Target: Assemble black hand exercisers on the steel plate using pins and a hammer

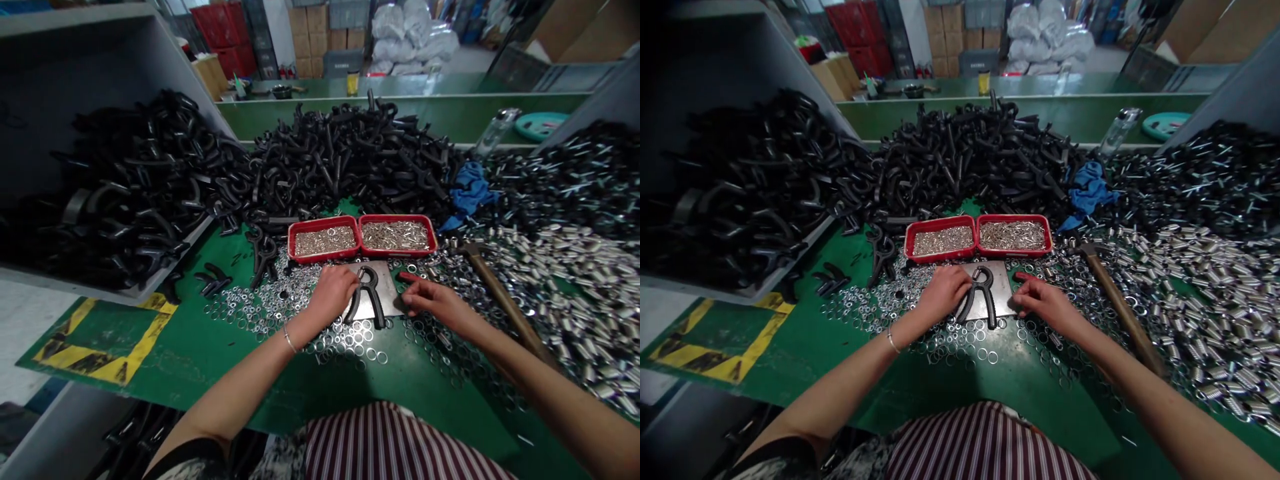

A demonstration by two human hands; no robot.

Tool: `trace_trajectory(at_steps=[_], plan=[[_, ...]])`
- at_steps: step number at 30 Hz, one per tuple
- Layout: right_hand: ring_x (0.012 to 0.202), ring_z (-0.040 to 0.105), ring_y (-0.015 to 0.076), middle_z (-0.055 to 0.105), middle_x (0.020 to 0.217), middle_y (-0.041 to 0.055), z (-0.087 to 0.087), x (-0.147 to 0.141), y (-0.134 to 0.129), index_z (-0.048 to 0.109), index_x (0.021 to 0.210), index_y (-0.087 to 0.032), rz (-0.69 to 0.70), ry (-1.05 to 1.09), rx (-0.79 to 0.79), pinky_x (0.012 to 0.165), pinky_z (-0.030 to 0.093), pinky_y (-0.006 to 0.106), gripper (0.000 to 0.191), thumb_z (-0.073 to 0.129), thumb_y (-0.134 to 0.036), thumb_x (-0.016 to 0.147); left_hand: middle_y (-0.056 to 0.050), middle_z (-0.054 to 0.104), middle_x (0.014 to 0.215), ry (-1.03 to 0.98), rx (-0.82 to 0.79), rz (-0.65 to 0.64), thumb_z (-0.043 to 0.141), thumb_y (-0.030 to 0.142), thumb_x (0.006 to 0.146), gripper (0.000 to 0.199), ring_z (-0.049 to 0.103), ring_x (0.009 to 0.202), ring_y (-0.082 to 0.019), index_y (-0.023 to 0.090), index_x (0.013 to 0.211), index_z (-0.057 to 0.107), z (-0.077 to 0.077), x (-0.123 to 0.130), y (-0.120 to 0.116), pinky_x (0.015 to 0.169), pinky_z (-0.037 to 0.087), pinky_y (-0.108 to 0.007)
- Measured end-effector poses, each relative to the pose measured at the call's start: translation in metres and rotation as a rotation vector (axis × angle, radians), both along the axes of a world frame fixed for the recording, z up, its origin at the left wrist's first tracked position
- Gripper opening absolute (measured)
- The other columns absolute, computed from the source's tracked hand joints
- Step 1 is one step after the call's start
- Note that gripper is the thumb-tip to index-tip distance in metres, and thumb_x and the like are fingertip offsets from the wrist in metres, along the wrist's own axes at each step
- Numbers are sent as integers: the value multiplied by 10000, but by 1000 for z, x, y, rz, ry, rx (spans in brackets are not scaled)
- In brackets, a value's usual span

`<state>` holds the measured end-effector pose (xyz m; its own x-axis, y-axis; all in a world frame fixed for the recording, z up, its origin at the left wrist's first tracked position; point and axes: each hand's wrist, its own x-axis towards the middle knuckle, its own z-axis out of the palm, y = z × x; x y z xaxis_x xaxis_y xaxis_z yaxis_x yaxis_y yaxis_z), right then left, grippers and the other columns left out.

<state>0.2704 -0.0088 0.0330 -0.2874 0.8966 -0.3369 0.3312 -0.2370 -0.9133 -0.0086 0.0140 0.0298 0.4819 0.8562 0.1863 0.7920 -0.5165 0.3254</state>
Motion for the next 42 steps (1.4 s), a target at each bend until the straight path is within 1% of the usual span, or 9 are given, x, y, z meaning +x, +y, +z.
trace_trajectory(at_steps=[2, 4, 10, 17, 25, 31, 35, 39, 42], plan=[[1052, 647, 267, 699, 941, 96, -1, -4, 3, 618, 768, -216, -5, -4, 48, 763, 585, 377, 259, 726, -449, 802, -75, 669, 1007, 38, -9, 3, 536, 280, 988, 189, 566, 986, -241, 172, 978, 692, -4, 8, -5, 885, 398, -391], [1103, 625, 272, 689, 918, 85, -1, -8, 8, 615, 783, -216, -16, 30, 38, 786, 590, 379, 249, 735, -435, 793, -80, 671, 984, 83, 7, 8, 547, 285, 982, 188, 563, 977, -249, 170, 969, 696, -6, 11, -2, 872, 389, -398], [716, 622, 143, 650, 841, 25, -8, -9, 17, 562, 808, -208, 44, 160, -113, 737, 608, 370, 289, 749, -427, 786, -87, 669, 918, 202, 86, -4, 510, 263, 993, 225, 568, 913, -251, 158, 900, 686, -4, 16, 7, 819, 383, -399], [708, 672, 149, 665, 863, 25, -11, -8, 18, 565, 870, -209, 90, 201, -108, 711, 597, 343, 273, 723, -427, 828, -131, 652, 939, 414, 264, -294, 453, 141, 984, 234, 562, 940, -277, 97, 933, 677, 0, 30, 4, 855, 390, -437], [684, 673, 145, 682, 843, 29, -4, -14, 6, 626, 832, -188, 108, 231, -186, 718, 604, 349, 297, 736, -463, 822, -102, 642, 917, 255, 155, -108, 414, 278, 1034, 318, 568, 912, -251, 136, 910, 669, -13, 14, 9, 812, 412, -399], [649, 607, 132, 655, 769, 16, 0, -20, 4, 622, 791, -190, 36, 198, -155, 679, 596, 331, 336, 758, -497, 784, -127, 653, 941, 359, 181, -299, 418, 152, 1001, 277, 562, 953, -264, 117, 934, 684, 0, 22, 13, 867, 396, -420], [672, 643, 156, 686, 830, 35, 3, -31, 12, 611, 866, -196, 24, 62, 15, 700, 561, 341, 260, 670, -449, 868, -125, 650, 981, 368, 176, -303, 429, 161, 1002, 263, 555, 985, -263, 112, 969, 686, 0, 19, 13, 866, 405, -398], [811, 640, 228, 673, 843, 58, -13, -47, 23, 621, 840, -207, 60, -276, 513, 813, 519, 407, 143, 625, -325, 921, -99, 649, 990, 253, 114, -216, 442, 219, 1016, 261, 554, 977, -253, 138, 990, 688, -7, 9, 8, 850, 427, -374], [907, 604, 267, 654, 876, 87, -33, -60, 29, 619, 848, -208, 155, -382, 816, 880, 494, 446, 148, 578, -295, 961, -86, 659, 1016, 149, 65, -152, 451, 264, 1022, 266, 558, 1009, -249, 162, 1012, 696, -12, 6, 2, 881, 441, -378]])
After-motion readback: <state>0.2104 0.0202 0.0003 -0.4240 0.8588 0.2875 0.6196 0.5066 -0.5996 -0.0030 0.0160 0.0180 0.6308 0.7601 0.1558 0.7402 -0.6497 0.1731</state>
